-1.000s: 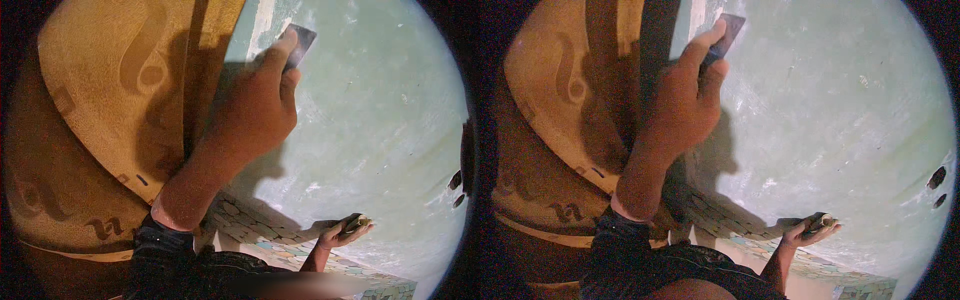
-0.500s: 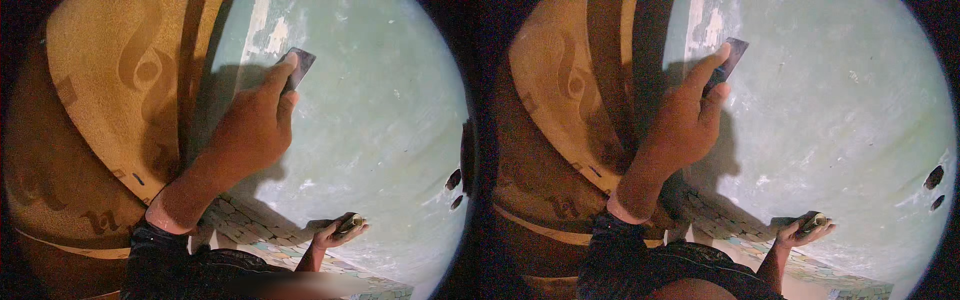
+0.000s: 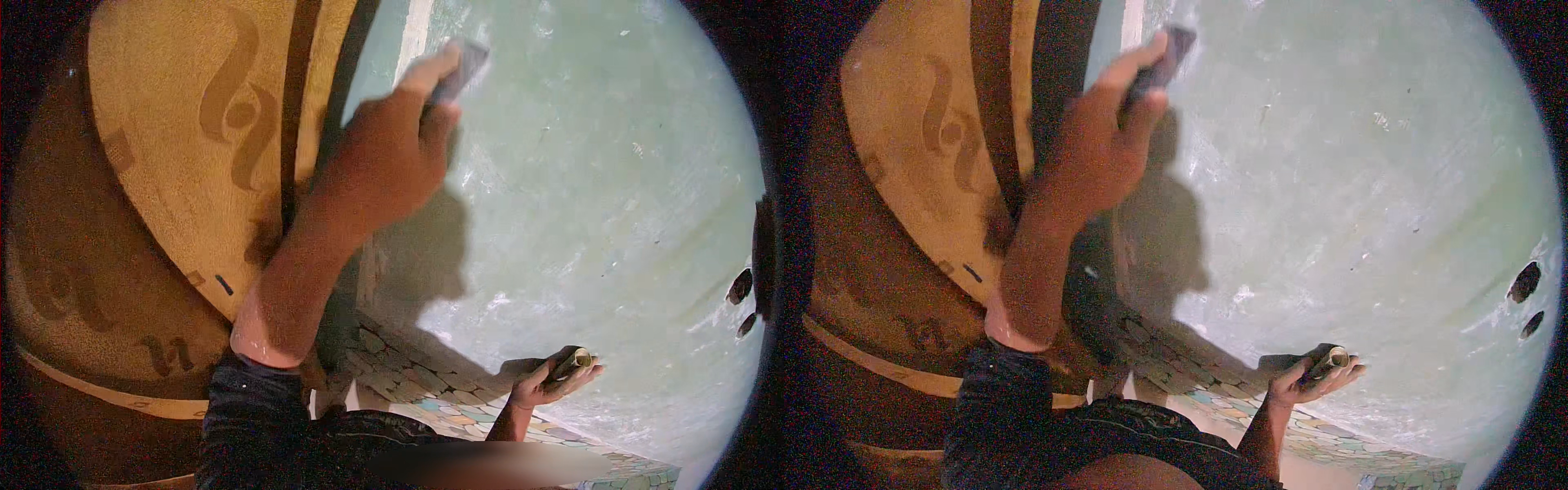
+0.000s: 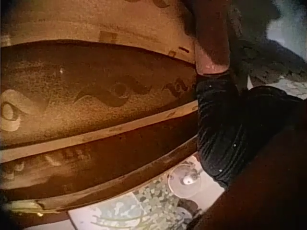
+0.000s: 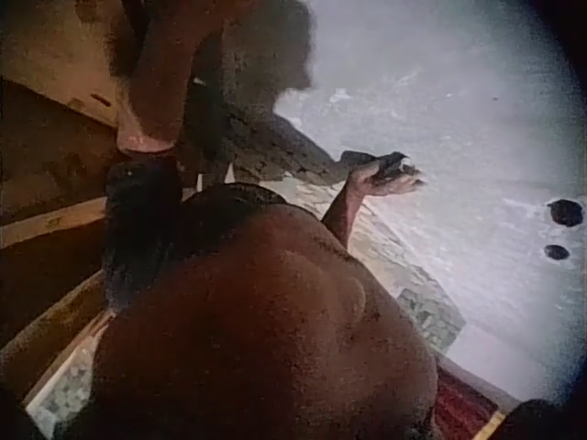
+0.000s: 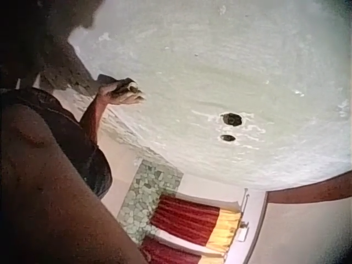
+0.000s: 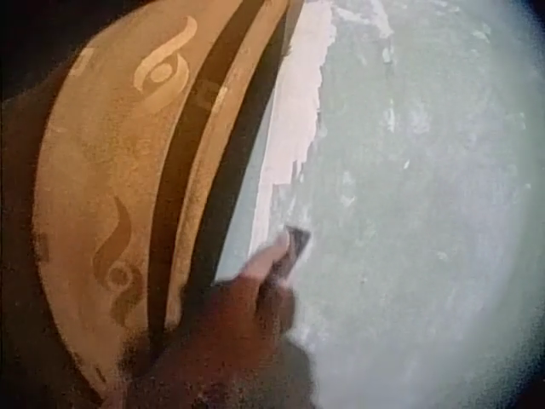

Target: The person is patching and smoothing a wall using a putty knife and a small piece of material.

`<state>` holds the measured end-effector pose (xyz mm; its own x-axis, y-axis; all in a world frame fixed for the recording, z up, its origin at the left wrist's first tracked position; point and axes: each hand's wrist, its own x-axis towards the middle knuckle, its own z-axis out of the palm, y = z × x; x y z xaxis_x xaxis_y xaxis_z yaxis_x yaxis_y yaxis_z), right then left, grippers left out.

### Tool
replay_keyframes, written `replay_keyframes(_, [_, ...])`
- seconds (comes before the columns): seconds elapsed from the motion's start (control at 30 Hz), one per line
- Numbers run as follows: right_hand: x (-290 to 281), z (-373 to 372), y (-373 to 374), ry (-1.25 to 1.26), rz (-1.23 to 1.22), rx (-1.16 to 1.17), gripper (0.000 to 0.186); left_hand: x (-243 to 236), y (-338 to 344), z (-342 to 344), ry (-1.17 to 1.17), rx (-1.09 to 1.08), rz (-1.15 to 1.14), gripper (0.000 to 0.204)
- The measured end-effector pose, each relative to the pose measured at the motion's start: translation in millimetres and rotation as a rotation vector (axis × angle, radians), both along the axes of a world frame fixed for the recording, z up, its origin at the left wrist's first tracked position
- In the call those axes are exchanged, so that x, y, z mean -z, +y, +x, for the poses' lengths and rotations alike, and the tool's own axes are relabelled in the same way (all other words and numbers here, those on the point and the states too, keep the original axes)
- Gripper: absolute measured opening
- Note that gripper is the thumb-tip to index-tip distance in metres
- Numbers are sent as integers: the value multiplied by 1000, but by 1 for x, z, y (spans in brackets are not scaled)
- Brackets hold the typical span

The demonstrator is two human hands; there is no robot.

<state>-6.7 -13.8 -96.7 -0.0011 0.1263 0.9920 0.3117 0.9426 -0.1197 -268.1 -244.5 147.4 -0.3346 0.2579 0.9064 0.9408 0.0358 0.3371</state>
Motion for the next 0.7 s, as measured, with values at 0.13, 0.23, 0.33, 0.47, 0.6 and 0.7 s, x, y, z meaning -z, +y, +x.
replay_keyframes(0.13, [-1,1,1,-14,30,22,55,-10,-5,1,-52,-22,-26,41])
replay_keyframes(0.23, [0,0,3,27,47,3,55,28,-4,1,-16,-45,-70,40])
replay_keyframes(0.33, [1,-3,3,12,56,52,55,30,-5,-7,81,-53,-20,44])
replay_keyframes(0.47, [4,-1,4,12,22,62,56,-11,-4,-12,106,-59,-2,44])
replay_keyframes(0.6, [3,-3,2,52,-1,73,57,31,-5,-4,57,-25,-28,45])
replay_keyframes(0.7, [-1,-4,-1,24,42,27,56,45,-10,-11,68,-57,-45,47])
